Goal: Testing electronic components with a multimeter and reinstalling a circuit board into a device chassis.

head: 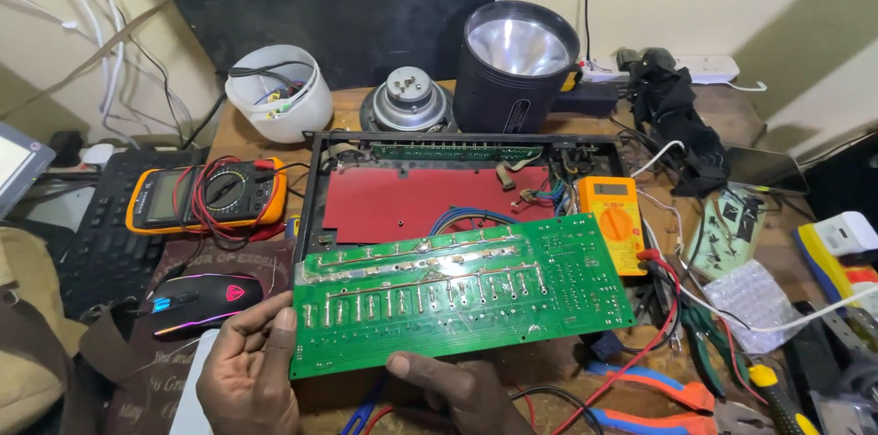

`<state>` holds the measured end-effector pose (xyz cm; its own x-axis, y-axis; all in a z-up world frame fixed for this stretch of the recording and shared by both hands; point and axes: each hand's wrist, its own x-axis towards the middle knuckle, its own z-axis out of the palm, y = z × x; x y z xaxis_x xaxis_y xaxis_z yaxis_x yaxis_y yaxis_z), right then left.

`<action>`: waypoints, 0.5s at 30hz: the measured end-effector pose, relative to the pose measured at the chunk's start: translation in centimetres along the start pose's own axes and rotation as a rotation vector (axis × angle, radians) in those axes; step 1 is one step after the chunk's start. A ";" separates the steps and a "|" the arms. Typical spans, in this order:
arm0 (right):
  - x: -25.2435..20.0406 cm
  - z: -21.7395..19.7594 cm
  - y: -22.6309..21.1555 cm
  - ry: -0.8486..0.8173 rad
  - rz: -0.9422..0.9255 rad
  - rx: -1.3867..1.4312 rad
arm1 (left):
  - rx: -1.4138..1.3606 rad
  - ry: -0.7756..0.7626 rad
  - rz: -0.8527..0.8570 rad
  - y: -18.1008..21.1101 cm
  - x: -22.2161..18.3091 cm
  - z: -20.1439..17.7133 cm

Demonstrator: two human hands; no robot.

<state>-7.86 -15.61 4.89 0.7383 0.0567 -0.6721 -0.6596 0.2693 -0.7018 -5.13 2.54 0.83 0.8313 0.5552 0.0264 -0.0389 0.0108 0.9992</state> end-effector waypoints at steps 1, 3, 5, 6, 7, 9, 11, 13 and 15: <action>0.4 -0.4 0.5 -0.009 -0.024 -0.034 | -0.002 -0.003 0.007 0.0 0.0 0.0; 1.2 -1.1 1.6 -0.027 -0.071 -0.102 | -0.014 0.002 0.041 -0.9 0.0 -0.1; 1.9 -1.6 2.4 -0.039 -0.094 -0.135 | -0.024 0.007 0.074 -1.5 0.0 -0.1; 2.2 -1.8 2.6 -0.013 0.018 -0.119 | -0.043 0.014 0.076 -1.6 -0.2 0.0; 2.5 -2.0 2.9 0.013 0.130 -0.103 | -0.062 0.021 0.078 -1.8 -0.3 0.1; 2.2 -1.8 2.5 0.004 0.131 -0.084 | -0.025 0.014 0.104 -1.2 -0.7 0.1; 2.1 -1.6 2.5 -0.003 0.132 -0.062 | 0.013 0.003 0.129 -0.7 -0.9 0.1; 2.0 -1.6 2.5 -0.088 -0.035 -0.049 | 0.076 -0.010 0.111 -0.2 -0.8 0.0; 2.2 -1.8 2.9 -0.100 -0.063 -0.034 | -0.010 -0.041 -0.025 -1.4 -0.2 -0.4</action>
<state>-8.36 -16.42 0.98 0.7878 0.1364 -0.6007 -0.6145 0.2424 -0.7508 -5.44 2.77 -0.58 0.8542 0.5199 0.0032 -0.0234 0.0323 0.9992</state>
